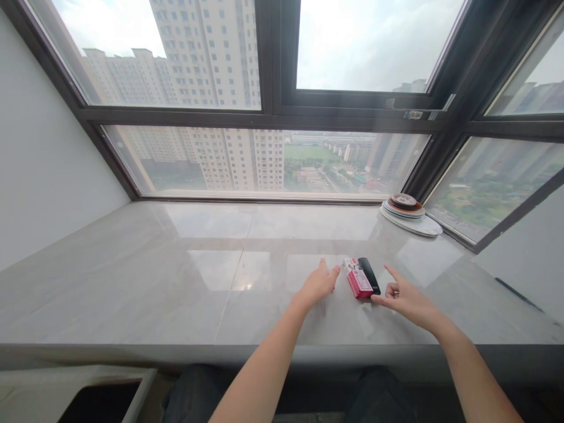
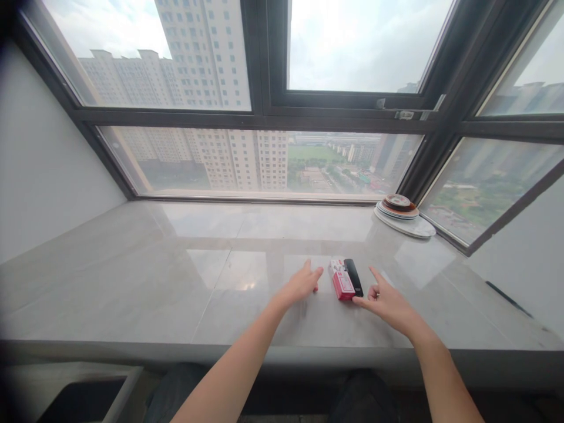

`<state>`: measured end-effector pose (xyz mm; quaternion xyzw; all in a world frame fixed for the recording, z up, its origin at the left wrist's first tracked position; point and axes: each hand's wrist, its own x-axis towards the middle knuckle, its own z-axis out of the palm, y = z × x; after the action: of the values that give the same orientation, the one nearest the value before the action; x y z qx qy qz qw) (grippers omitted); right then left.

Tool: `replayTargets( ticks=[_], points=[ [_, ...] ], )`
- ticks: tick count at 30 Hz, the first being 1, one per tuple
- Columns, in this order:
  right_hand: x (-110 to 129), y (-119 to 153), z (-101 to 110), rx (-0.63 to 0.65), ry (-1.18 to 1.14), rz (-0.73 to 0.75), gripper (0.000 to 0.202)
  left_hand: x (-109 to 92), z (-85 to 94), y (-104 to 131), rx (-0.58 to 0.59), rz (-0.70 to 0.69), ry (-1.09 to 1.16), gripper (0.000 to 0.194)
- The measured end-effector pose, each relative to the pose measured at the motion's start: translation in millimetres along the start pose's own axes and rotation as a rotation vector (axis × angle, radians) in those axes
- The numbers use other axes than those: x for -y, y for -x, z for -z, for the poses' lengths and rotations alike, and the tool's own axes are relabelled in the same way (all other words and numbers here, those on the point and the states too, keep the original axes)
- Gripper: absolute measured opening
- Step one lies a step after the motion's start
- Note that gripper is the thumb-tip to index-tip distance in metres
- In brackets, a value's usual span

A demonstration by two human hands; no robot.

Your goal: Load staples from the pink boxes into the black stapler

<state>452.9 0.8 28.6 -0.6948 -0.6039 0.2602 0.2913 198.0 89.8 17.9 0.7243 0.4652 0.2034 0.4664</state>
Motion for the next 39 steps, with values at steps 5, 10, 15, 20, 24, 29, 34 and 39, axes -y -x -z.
replayTargets(
  ticks=[5,10,15,20,24,29,34,39],
  points=[
    [63.1,31.6,-59.6,-0.012,-0.095,0.191,0.062,45.8,47.6,71.8,-0.169,-0.062,-0.109,0.050],
    [116.3,38.2,-142.3,0.156,0.098,0.395,0.064,79.7,68.5,140.6,-0.355,-0.179,-0.570,0.041],
    [125.0,39.5,-173.3,0.112,0.418,0.367,0.063,102.0,65.2,164.1,-0.469,-0.120,-0.866,0.051],
    [126.2,42.6,-173.6,0.120,0.474,0.362,0.064,105.8,62.0,158.0,-0.464,-0.075,-0.893,0.055],
    [126.5,42.8,-173.7,0.110,0.476,0.364,0.063,106.3,62.8,158.2,-0.460,-0.074,-0.886,0.055],
    [126.2,42.6,-173.5,0.104,0.478,0.364,0.063,105.5,64.0,160.5,-0.452,-0.075,-0.876,0.056],
    [125.9,42.8,-172.8,0.110,0.476,0.364,0.063,104.2,64.1,160.1,-0.454,-0.072,-0.866,0.056],
    [125.6,43.0,-172.7,0.104,0.478,0.368,0.063,105.5,63.9,159.9,-0.452,-0.078,-0.868,0.056]
  ],
)
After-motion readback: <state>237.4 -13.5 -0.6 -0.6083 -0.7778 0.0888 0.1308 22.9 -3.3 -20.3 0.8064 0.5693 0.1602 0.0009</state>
